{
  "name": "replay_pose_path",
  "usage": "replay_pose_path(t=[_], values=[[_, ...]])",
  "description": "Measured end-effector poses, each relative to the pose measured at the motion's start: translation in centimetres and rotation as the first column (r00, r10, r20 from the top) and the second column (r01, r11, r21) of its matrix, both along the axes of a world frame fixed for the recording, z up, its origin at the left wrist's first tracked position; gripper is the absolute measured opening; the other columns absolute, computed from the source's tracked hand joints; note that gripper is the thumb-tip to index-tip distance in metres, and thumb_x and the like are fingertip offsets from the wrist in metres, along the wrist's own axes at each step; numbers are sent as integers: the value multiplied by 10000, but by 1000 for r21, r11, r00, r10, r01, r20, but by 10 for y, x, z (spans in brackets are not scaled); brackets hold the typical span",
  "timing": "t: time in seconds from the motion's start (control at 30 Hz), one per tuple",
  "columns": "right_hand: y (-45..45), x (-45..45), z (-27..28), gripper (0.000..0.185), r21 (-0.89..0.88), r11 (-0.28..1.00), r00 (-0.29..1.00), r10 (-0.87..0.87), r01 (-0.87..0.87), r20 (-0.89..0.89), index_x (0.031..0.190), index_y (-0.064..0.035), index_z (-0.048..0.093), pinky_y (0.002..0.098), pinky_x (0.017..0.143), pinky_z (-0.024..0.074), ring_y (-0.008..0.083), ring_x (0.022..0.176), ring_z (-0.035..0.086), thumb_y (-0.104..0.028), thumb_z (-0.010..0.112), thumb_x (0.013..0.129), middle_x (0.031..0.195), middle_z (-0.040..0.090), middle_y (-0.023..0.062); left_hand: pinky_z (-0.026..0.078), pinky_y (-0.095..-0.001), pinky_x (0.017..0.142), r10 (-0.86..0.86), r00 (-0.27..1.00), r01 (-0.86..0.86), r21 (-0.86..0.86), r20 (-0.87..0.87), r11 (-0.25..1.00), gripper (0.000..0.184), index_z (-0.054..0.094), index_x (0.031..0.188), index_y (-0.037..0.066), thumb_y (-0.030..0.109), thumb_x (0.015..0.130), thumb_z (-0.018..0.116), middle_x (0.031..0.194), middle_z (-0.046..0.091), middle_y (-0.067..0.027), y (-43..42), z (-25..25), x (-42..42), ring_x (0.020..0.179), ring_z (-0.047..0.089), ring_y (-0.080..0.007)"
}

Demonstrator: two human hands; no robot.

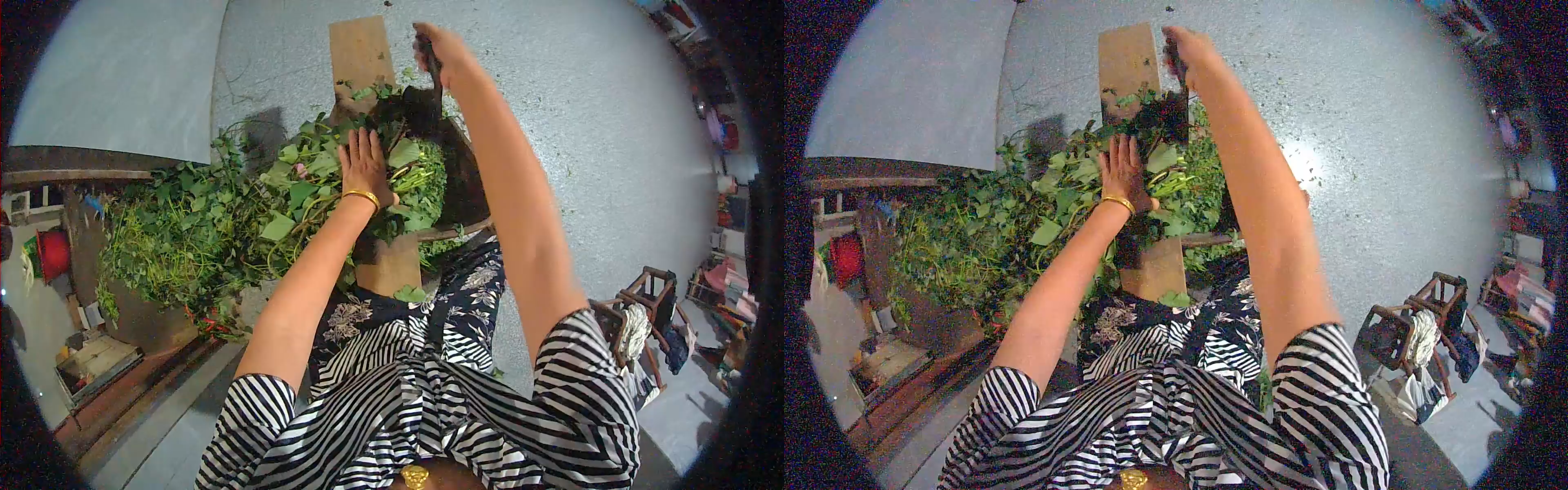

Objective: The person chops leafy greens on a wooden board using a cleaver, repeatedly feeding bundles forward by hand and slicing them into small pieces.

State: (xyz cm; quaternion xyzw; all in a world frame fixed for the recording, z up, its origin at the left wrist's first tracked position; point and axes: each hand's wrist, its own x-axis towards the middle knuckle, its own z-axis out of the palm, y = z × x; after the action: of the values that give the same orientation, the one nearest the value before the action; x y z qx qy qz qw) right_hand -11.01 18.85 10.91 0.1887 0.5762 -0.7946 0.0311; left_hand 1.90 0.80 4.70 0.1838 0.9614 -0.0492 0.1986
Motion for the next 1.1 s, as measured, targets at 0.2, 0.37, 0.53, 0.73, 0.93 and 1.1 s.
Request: replay_pose_path(t=[0.2,0.37,0.53,0.73,0.93,1.1], values=[[-13,-40,-2,176,-81,993,996,-88,90,26,801,-29,570,369,480,424,231,551,513,-199,581,757,610,510,75,113,-466,1086,-103,994,103,-8,42,995,1176,79,1391,-8,512,562,732,1455,80,-183,-4,-6,-23,1349,66,-338],[-52,147,-24,159,225,954,967,-155,200,-202,809,-29,541,261,415,343,89,502,474,-180,579,780,598,517,20,197,-453,1061,-158,980,172,112,-124,979,991,285,1313,7,458,562,749,1383,275,-151,-11,-46,-34,1317,196,-315],[-65,169,-62,148,180,978,986,-83,109,-144,722,-55,495,245,428,343,88,458,440,-155,588,778,555,475,8,346,-415,925,-94,973,144,233,-212,962,521,409,1185,46,204,739,628,1140,473,-92,-16,-55,-31,1144,418,-268],[-10,36,11,191,121,993,999,4,-9,44,730,-58,520,284,411,347,145,440,455,-228,564,806,539,497,50,332,-378,938,-66,915,119,108,-398,987,860,294,1317,24,283,617,720,1238,419,-129,-8,-45,33,1161,398,-275],[28,-73,-44,299,-251,953,979,191,-170,64,649,-65,478,342,425,360,207,434,423,-261,556,860,522,469,45,306,-434,967,-132,966,169,159,-220,973,994,298,1297,22,381,487,750,1172,418,-144,-4,-32,-1,1113,406,-314],[-40,109,2,215,116,975,959,-160,191,-232,779,-45,490,254,399,298,118,429,422,-251,550,800,554,482,39,325,-408,943,-51,998,54,124,-31,991,876,347,1224,48,359,508,744,1147,434,-133,9,-15,-13,1077,434,-289]])
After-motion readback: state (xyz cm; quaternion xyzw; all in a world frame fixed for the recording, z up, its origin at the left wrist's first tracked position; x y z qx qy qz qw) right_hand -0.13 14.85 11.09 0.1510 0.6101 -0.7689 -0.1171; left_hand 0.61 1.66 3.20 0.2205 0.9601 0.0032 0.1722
